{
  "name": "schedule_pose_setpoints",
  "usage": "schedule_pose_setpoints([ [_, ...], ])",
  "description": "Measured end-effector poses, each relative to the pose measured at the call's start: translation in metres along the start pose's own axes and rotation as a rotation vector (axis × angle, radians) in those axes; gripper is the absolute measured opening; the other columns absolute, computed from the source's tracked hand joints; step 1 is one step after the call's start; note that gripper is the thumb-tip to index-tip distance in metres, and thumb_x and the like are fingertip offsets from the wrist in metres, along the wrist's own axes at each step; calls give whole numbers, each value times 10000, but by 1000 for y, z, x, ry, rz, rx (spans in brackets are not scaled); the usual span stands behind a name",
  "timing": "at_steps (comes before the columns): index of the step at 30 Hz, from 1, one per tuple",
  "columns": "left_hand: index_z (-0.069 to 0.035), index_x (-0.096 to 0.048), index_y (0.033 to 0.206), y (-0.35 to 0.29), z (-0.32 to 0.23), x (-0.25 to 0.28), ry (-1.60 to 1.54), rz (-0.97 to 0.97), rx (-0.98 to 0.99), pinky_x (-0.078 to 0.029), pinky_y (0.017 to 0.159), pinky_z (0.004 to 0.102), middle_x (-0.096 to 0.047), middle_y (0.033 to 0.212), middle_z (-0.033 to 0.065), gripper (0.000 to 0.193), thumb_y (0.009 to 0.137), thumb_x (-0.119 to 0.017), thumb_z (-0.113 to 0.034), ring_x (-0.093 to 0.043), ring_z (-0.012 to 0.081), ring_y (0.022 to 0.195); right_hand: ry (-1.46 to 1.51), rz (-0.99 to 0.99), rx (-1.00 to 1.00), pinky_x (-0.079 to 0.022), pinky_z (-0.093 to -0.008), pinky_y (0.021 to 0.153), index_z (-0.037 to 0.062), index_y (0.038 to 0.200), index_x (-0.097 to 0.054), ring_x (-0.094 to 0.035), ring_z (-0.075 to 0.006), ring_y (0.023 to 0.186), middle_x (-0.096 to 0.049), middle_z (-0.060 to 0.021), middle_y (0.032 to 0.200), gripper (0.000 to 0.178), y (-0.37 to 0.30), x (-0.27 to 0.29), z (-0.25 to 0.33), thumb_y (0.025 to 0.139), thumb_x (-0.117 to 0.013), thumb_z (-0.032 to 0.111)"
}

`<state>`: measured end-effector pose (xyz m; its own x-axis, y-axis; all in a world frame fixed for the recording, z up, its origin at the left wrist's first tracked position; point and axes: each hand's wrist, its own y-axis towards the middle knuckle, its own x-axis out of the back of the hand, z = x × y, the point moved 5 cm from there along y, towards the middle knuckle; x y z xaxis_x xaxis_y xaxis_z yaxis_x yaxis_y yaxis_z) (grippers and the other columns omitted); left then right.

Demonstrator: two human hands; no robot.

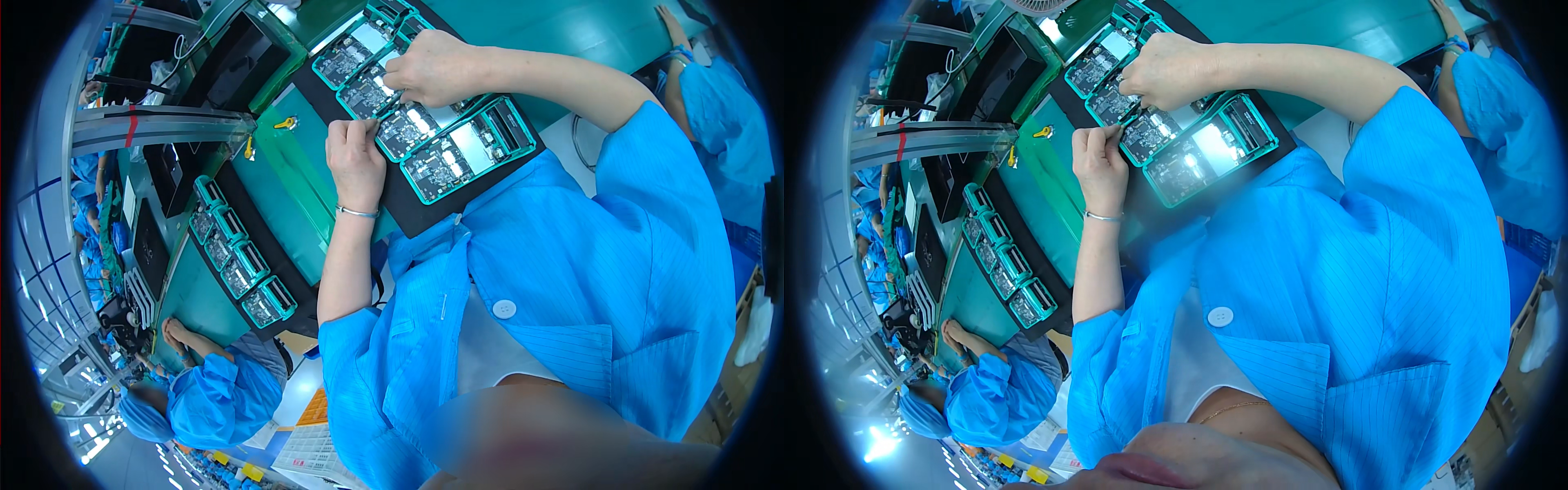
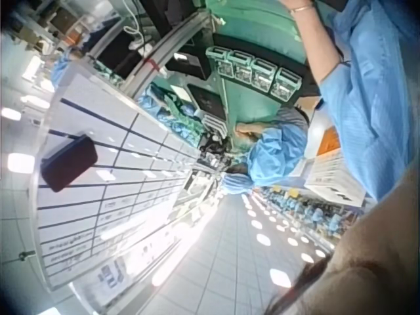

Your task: Placing small electronic components onto printed circuit boards using tweezers on a factory assembly line.

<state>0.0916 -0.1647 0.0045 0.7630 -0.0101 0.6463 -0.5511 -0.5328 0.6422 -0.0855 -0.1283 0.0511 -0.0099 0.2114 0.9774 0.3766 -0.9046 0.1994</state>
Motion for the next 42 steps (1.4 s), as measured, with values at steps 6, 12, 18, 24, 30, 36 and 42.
schedule_pose_setpoints([
  [6,-45,-674,886,0,0,1,3,2,-5,-481,675,411,-574,867,104,146,798,-729,57,-598,298,780,-4,-12,-6,-558,-396,650,100,944,-703,-719,-255,750,-668,-55,897,211,0,-1,1,820,-762,260],
  [12,-46,-674,888,-1,1,0,2,9,5,-481,680,411,-575,868,104,144,801,-728,55,-598,297,786,-4,-23,-2,-555,-398,643,100,929,-698,-716,-252,749,-665,-54,890,208,-1,0,0,820,-762,265],
  [18,-47,-674,890,-1,0,0,12,12,-4,-479,690,411,-578,869,101,139,805,-729,49,-598,295,790,3,-43,-1,-556,-397,645,99,925,-699,-717,-253,752,-664,-54,877,209,-1,-1,-1,815,-764,264],
  [24,-48,-677,896,-2,-1,0,18,-2,-4,-480,692,410,-582,871,101,139,806,-732,44,-601,294,795,-1,-3,-21,-561,-401,647,100,937,-705,-720,-256,756,-668,-58,882,199,0,-3,-2,829,-760,258],
  [30,-48,-678,894,-2,0,0,13,-9,-6,-483,688,409,-585,872,100,141,803,-736,42,-604,293,793,-5,15,-12,-567,-392,652,104,947,-709,-722,-259,756,-673,-55,898,184,1,0,0,849,-752,254],
  [36,-50,-678,887,-2,2,-1,4,-8,-16,-479,677,407,-581,864,99,147,794,-740,47,-600,291,786,-4,21,20,-568,-396,654,97,943,-710,-726,-258,766,-682,-51,925,188,3,-1,0,847,-755,253],
  [42,-50,-674,883,-3,4,-3,-4,-12,-23,-473,673,408,-576,859,98,151,790,-740,49,-595,293,780,7,23,9,-570,-408,665,91,939,-705,-725,-266,770,-683,-58,922,202,2,-4,-1,839,-758,259],
])
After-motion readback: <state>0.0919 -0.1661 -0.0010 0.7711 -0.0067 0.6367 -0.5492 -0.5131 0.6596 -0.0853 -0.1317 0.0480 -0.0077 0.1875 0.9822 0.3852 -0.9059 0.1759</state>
